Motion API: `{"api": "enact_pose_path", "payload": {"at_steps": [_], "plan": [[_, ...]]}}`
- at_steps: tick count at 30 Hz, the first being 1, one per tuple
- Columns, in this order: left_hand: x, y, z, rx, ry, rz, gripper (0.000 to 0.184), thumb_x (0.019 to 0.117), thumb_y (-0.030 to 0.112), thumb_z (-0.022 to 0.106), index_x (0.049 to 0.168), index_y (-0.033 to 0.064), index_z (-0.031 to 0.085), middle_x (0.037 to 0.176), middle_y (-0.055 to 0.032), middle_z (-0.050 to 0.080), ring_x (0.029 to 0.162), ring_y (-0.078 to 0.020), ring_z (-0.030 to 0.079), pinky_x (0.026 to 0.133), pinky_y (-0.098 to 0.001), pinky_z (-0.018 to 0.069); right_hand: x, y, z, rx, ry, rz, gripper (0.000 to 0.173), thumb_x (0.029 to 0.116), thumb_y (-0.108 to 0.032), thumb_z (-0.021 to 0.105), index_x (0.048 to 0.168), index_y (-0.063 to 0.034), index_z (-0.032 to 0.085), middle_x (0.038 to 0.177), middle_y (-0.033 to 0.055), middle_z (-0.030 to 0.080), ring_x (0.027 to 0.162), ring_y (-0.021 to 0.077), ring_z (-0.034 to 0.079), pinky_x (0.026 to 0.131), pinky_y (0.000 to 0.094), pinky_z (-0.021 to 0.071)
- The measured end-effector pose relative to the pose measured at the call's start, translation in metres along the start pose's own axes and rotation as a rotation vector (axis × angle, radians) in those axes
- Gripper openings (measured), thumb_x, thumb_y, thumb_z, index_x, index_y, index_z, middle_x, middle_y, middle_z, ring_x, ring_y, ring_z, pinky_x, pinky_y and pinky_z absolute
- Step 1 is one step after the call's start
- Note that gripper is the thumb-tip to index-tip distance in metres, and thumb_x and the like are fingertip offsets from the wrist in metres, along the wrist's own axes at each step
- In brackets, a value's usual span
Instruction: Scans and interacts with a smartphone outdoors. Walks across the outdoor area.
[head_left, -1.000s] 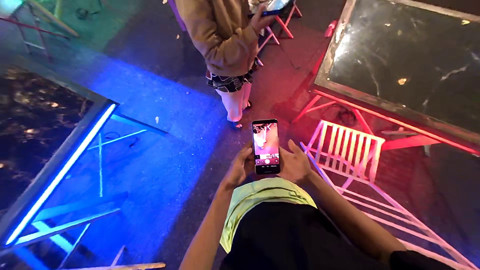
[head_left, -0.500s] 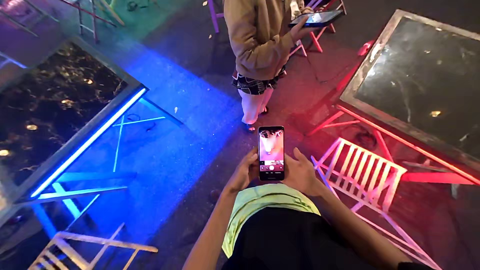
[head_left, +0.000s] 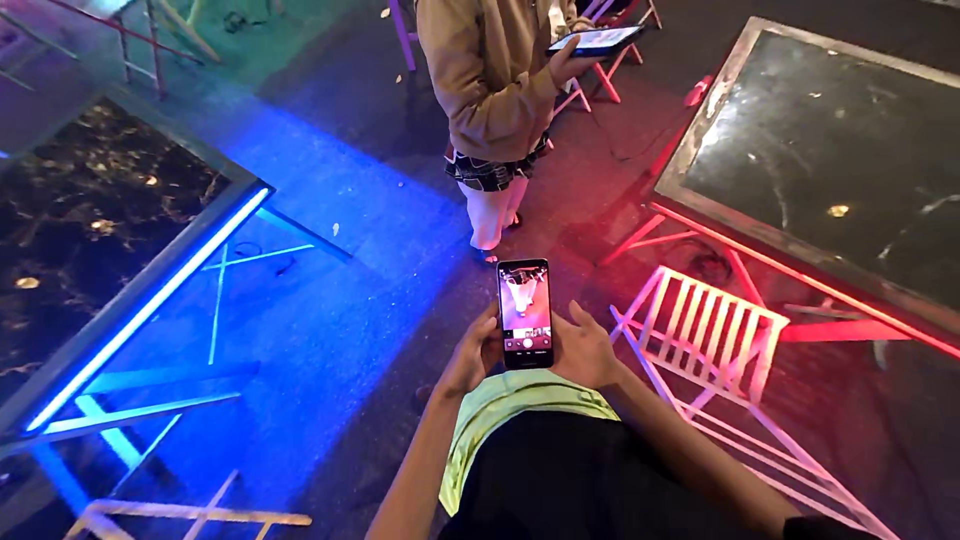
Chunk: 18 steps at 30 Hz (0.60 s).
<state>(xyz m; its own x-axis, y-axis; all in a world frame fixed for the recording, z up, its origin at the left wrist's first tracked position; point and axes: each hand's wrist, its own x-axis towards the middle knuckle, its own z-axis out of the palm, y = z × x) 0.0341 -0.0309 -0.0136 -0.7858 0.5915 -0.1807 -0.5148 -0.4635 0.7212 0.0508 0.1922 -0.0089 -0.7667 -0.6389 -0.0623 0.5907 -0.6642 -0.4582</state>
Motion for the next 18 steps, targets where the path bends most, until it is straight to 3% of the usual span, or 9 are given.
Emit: {"api": "enact_pose_path", "payload": {"at_steps": [9,11,13,15,18], "plan": [[0.0,0.0,0.003,0.083,0.043,0.022,0.078,0.1004,0.056,0.052,0.158,0.0079,0.029,0.132,-0.0116,0.066,0.116,-0.0221,0.067,0.101,-0.041,0.0552,-0.002,0.002,-0.004,-0.002,-0.006,-0.014,0.085,0.092,-0.076,0.044,0.153,-0.0171,0.042,0.149,0.0113,0.053,0.139,0.0275,0.049,0.114,0.0531,0.0405],[-0.001,0.0,0.004,0.134,0.081,0.034,0.086,0.0973,0.061,0.054,0.159,0.0074,0.027,0.131,-0.0113,0.066,0.113,-0.0213,0.068,0.097,-0.04,0.0567,-0.004,0.005,-0.001,-0.036,0.024,-0.024,0.082,0.0922,-0.076,0.042,0.15,-0.018,0.047,0.146,0.0097,0.056,0.136,0.0259,0.052,0.112,0.0522,0.0439],[-0.001,0.0,0.007,0.163,0.101,0.025,0.087,0.0953,0.065,0.055,0.157,0.0091,0.032,0.128,-0.0124,0.067,0.108,-0.0234,0.07,0.091,-0.0415,0.0599,-0.009,0.005,-0.001,-0.023,0.032,-0.019,0.08,0.0911,-0.076,0.046,0.148,-0.0198,0.05,0.145,0.0087,0.058,0.134,0.0257,0.054,0.111,0.0525,0.0452],[0.002,0.003,0.01,0.184,0.121,0.021,0.084,0.0935,0.067,0.055,0.155,0.0117,0.038,0.125,-0.0119,0.069,0.105,-0.0242,0.071,0.084,-0.0416,0.0618,-0.009,0.002,-0.004,0.006,-0.001,0.009,0.079,0.0897,-0.076,0.049,0.147,-0.0223,0.052,0.146,0.0101,0.057,0.135,0.0302,0.053,0.109,0.0584,0.0456],[-0.003,0.006,0.011,0.195,0.121,0.03,0.081,0.0948,0.065,0.055,0.156,0.015,0.037,0.127,-0.012,0.069,0.104,-0.0245,0.071,0.076,-0.0394,0.0627,-0.009,0.005,-0.009,0.045,-0.066,0.072,0.078,0.0912,-0.074,0.05,0.15,-0.0232,0.05,0.151,0.0158,0.051,0.138,0.0419,0.048,0.105,0.0719,0.0432]]}}
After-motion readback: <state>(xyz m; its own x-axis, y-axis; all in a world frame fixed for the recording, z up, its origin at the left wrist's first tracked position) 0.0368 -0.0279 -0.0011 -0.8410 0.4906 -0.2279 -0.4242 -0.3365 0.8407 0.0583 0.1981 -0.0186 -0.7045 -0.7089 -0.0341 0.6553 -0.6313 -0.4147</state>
